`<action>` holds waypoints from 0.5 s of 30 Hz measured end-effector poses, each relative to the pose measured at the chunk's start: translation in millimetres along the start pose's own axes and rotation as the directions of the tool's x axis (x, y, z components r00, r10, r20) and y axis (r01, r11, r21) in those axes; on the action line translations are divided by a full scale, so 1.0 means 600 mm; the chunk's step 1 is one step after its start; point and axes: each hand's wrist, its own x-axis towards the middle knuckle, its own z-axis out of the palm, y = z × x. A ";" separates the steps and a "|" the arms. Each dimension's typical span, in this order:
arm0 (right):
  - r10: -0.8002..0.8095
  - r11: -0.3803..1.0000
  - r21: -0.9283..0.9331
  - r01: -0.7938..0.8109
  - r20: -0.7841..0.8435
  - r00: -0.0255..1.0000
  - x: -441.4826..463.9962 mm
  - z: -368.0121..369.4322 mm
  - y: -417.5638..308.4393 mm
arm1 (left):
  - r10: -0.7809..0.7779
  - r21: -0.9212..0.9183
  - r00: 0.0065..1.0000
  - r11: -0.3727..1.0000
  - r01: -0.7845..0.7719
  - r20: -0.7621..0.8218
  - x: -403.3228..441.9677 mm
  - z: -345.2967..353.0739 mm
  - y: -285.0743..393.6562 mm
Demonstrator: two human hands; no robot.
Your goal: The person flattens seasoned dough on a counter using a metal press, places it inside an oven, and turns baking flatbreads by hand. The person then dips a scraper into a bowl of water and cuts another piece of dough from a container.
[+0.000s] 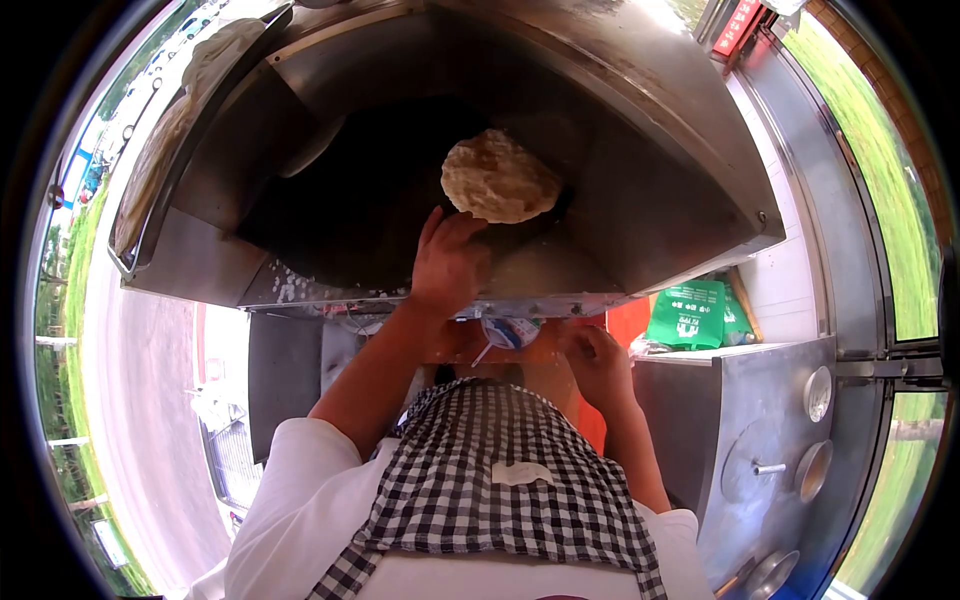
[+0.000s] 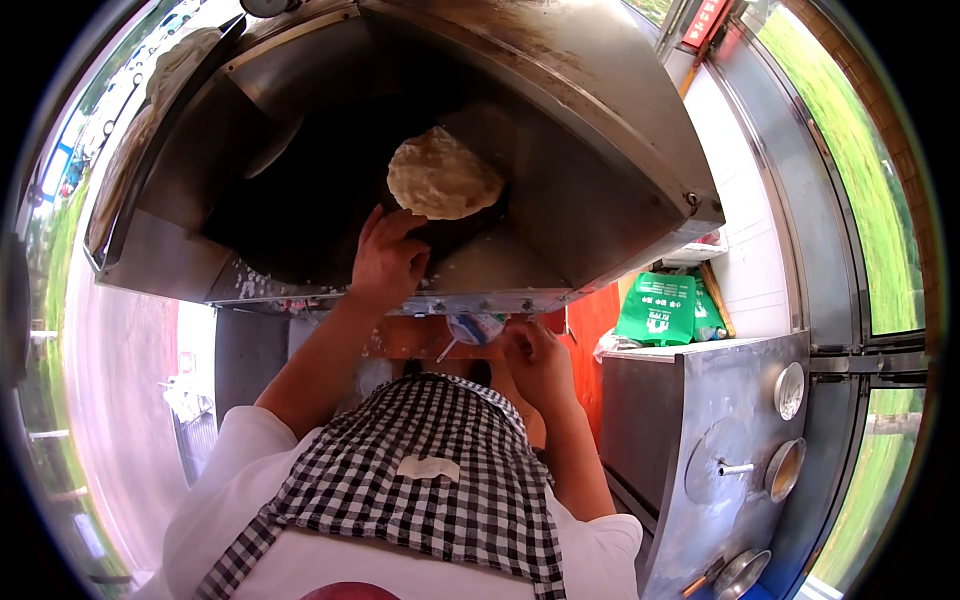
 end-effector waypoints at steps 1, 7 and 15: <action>-0.005 1.000 -0.008 0.005 -0.001 1.000 -0.001 -0.003 -0.002 | -0.005 -0.005 1.000 1.000 0.005 0.001 0.001 0.004 0.000; -0.034 0.999 -0.012 0.034 0.000 0.999 0.000 -0.013 0.000 | -0.014 -0.013 1.000 1.000 0.014 0.013 0.007 0.014 0.000; -0.035 0.999 0.014 0.035 -0.001 0.999 0.003 -0.018 0.008 | -0.018 -0.019 0.999 1.000 0.019 0.043 0.022 0.026 0.013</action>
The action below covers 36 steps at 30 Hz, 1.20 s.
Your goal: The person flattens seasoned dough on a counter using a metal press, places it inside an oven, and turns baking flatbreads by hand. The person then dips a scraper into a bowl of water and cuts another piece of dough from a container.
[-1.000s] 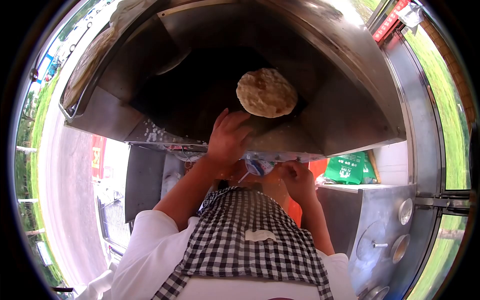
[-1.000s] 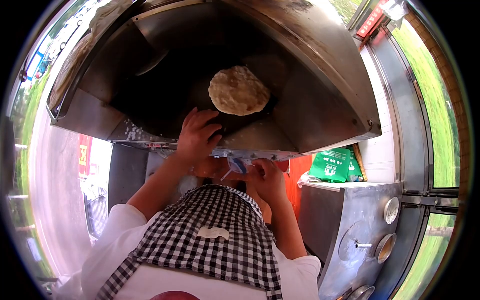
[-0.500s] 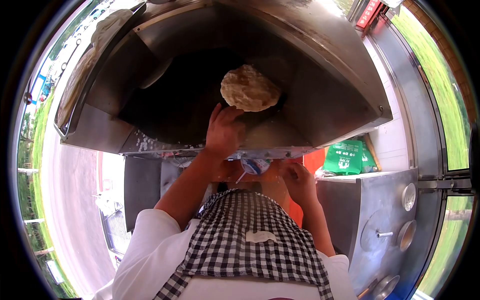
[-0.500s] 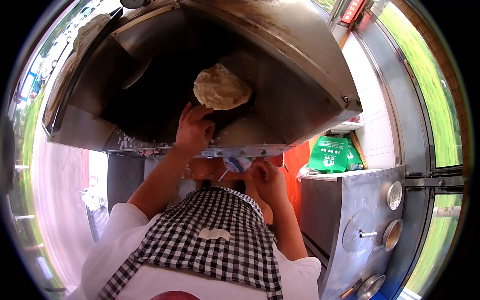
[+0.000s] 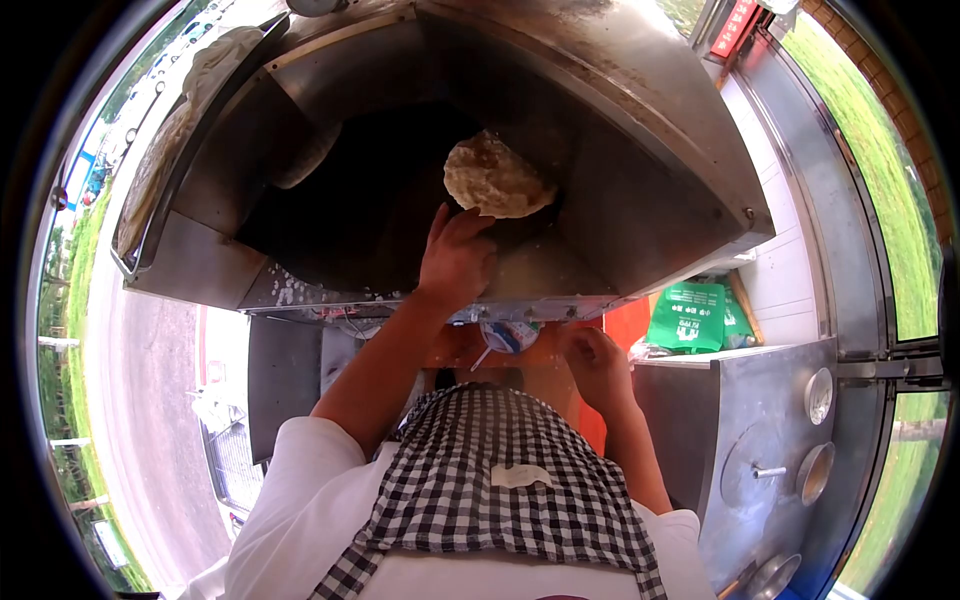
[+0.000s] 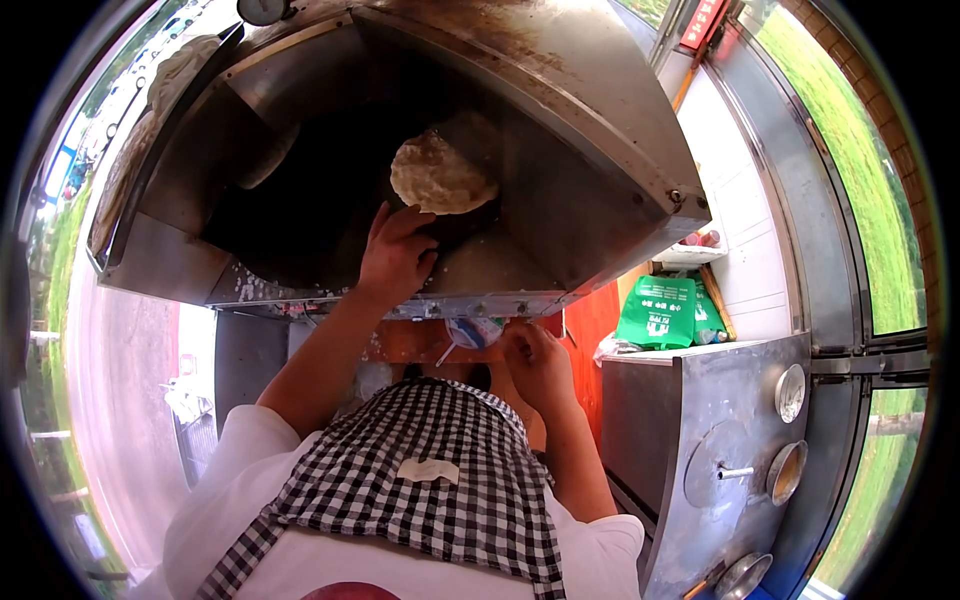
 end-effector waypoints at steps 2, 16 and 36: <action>0.001 1.000 -0.004 -0.001 0.003 1.000 -0.001 -0.004 -0.005 | 0.003 0.012 1.000 1.000 -0.003 0.001 0.005 0.008 0.000; 0.023 0.999 -0.047 -0.024 -0.023 0.999 -0.009 -0.015 0.006 | 0.040 -0.040 0.998 0.998 -0.042 -0.045 0.048 0.049 0.010; 0.036 0.992 -0.124 -0.028 0.063 0.997 0.020 -0.004 0.002 | -0.263 -0.977 0.950 0.173 -0.124 -0.168 0.015 -0.296 0.117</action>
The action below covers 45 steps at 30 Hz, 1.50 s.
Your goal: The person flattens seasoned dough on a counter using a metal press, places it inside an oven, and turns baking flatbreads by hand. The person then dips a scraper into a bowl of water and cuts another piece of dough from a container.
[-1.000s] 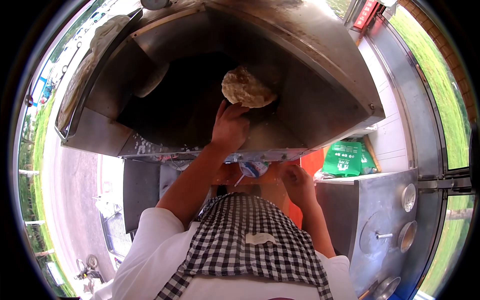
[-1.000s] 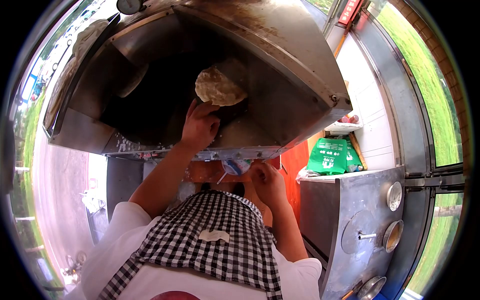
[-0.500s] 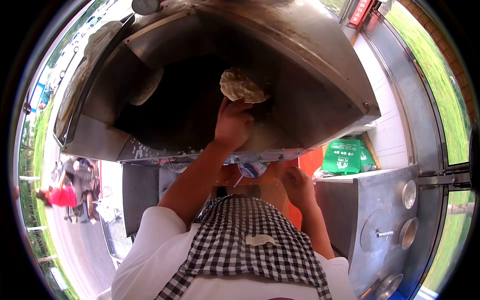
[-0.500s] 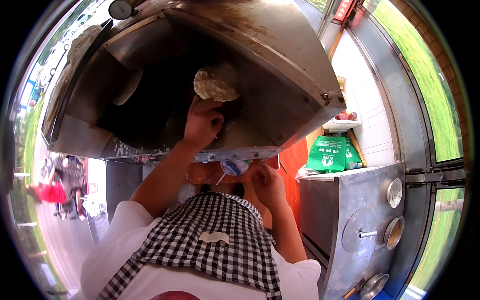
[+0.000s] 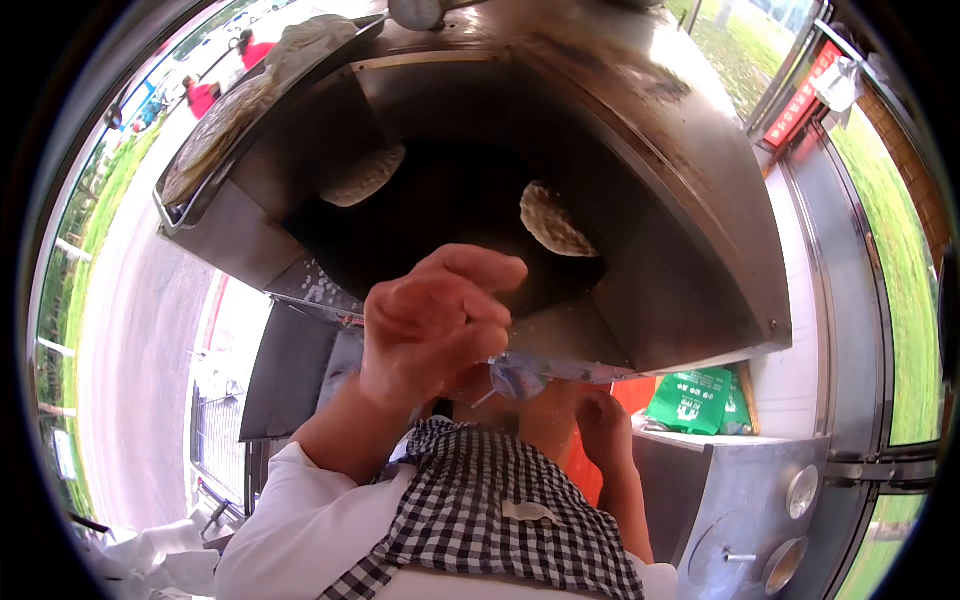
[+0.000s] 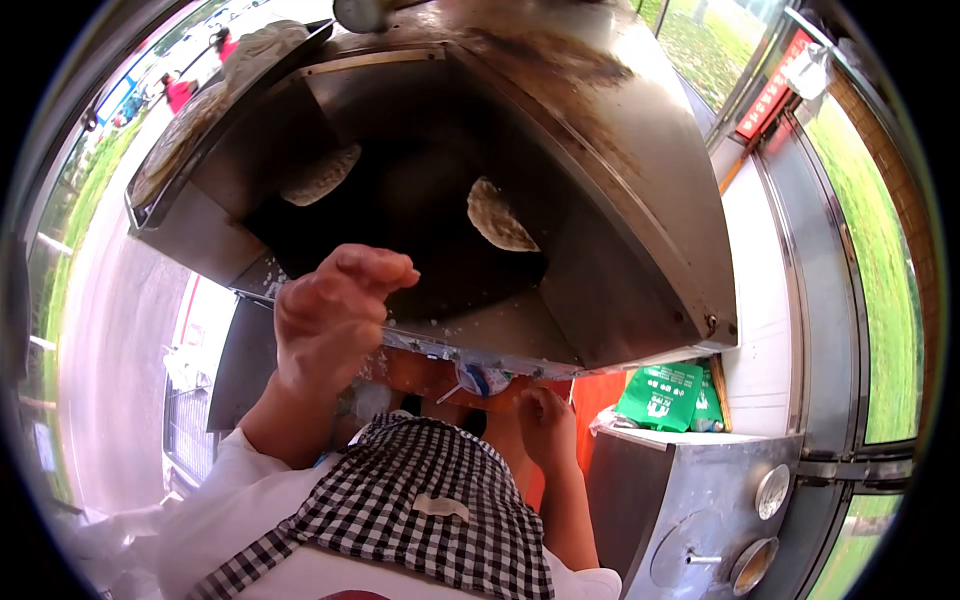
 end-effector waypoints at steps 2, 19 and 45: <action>-0.035 0.999 -0.024 0.036 0.028 0.999 0.012 0.013 -0.005 | 0.164 -0.171 0.978 0.975 -0.141 0.129 0.003 0.012 0.050; -0.071 0.994 -0.081 0.074 0.046 0.996 0.016 0.117 -0.121 | 0.662 -0.595 0.692 0.690 -0.412 0.289 0.011 -0.055 0.193; -0.094 0.995 -0.015 0.095 0.056 0.994 0.026 0.231 -0.176 | -0.230 0.263 0.812 0.869 0.419 -0.536 -0.186 -0.423 0.059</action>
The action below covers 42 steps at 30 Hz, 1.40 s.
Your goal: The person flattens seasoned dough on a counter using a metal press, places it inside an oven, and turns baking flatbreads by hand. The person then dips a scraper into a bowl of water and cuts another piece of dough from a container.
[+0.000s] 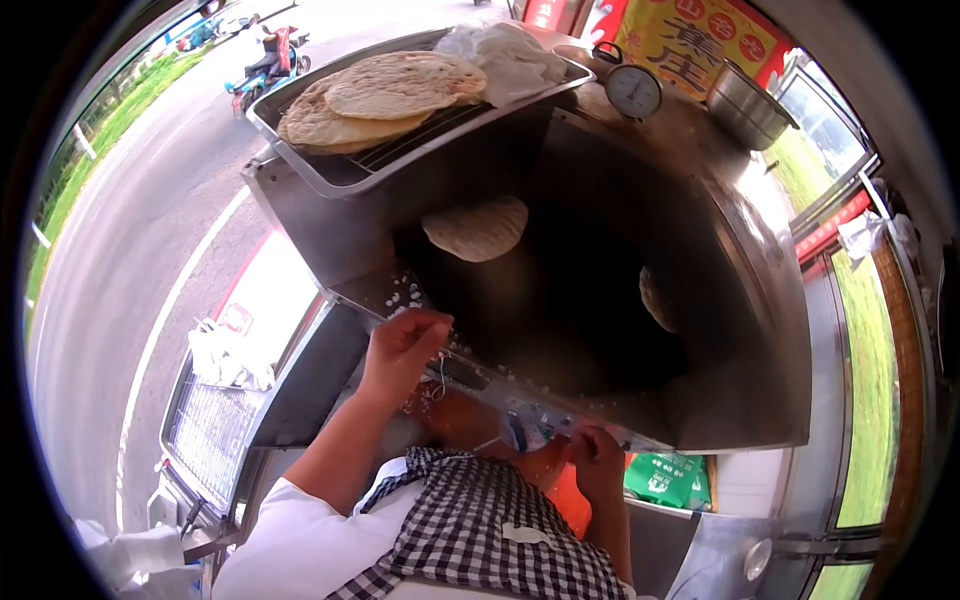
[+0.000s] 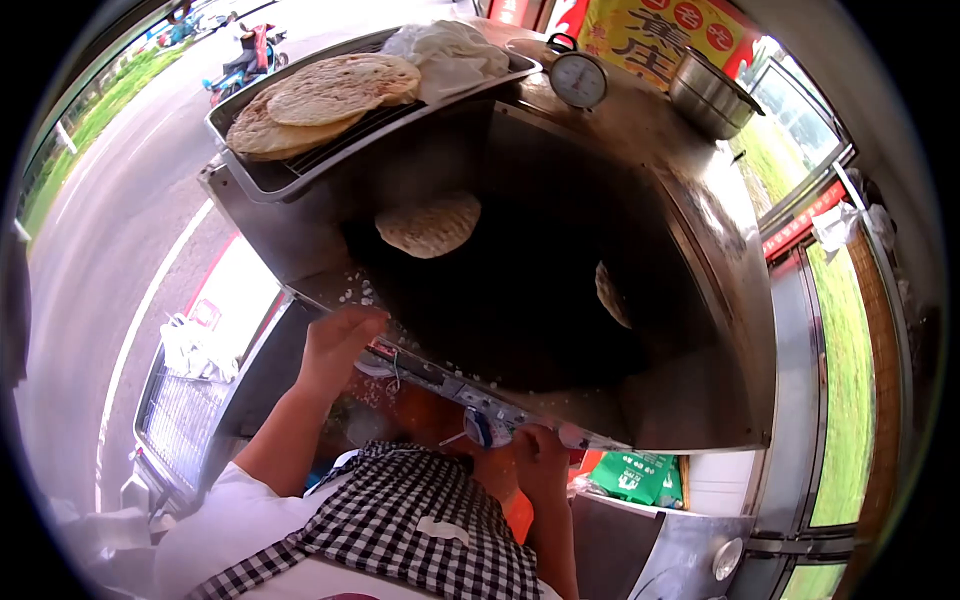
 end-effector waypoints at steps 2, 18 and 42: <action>-0.057 0.998 -0.040 0.057 0.007 0.998 0.003 -0.001 0.005 | 0.024 0.077 1.000 0.997 -0.025 0.017 -0.002 -0.001 -0.006; 0.138 0.970 0.230 -0.082 -0.241 0.961 -0.023 -0.022 -0.083 | 0.233 0.365 0.938 0.876 -0.317 0.256 0.012 0.015 -0.025; -0.178 0.526 0.775 0.350 -0.302 0.936 -0.172 -0.161 -0.296 | 0.158 0.261 0.827 0.903 -0.342 0.540 -0.006 0.095 -0.038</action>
